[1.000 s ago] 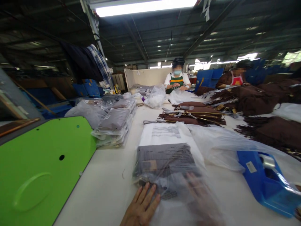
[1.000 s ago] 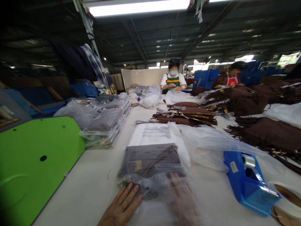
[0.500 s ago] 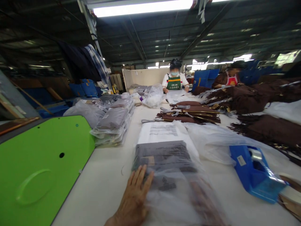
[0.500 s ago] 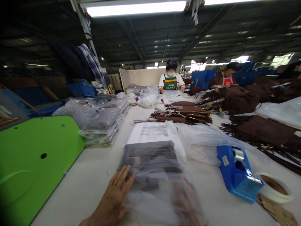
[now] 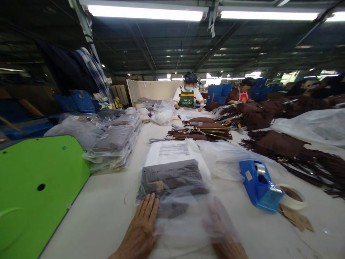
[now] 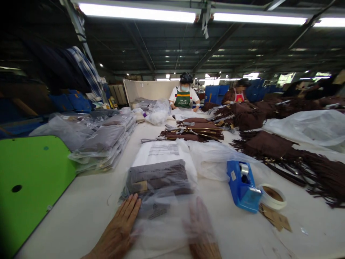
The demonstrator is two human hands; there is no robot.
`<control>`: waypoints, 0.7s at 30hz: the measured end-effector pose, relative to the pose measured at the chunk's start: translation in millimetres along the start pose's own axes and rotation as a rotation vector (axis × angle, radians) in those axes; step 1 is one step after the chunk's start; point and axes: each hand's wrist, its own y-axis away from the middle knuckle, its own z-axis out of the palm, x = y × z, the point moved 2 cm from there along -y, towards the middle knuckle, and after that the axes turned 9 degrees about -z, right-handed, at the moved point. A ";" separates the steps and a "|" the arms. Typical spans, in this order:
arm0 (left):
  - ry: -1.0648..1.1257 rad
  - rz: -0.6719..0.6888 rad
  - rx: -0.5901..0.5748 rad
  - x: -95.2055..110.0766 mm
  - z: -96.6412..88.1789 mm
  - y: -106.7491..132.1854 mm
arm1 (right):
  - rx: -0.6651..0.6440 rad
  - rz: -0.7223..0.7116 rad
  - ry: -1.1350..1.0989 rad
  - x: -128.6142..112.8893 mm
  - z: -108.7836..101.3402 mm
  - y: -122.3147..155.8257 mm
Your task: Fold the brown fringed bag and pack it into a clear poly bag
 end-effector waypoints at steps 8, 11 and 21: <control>0.002 0.127 0.122 6.8 -20.0 7.7 | 0.009 0.011 0.160 -13.4 -11.1 7.7; 0.003 0.163 0.122 8.1 -22.0 10.5 | -0.070 0.014 0.159 -20.5 -16.1 -5.0; -0.027 0.214 0.009 9.0 -22.4 11.1 | -0.144 0.150 0.099 -30.6 -17.0 -23.5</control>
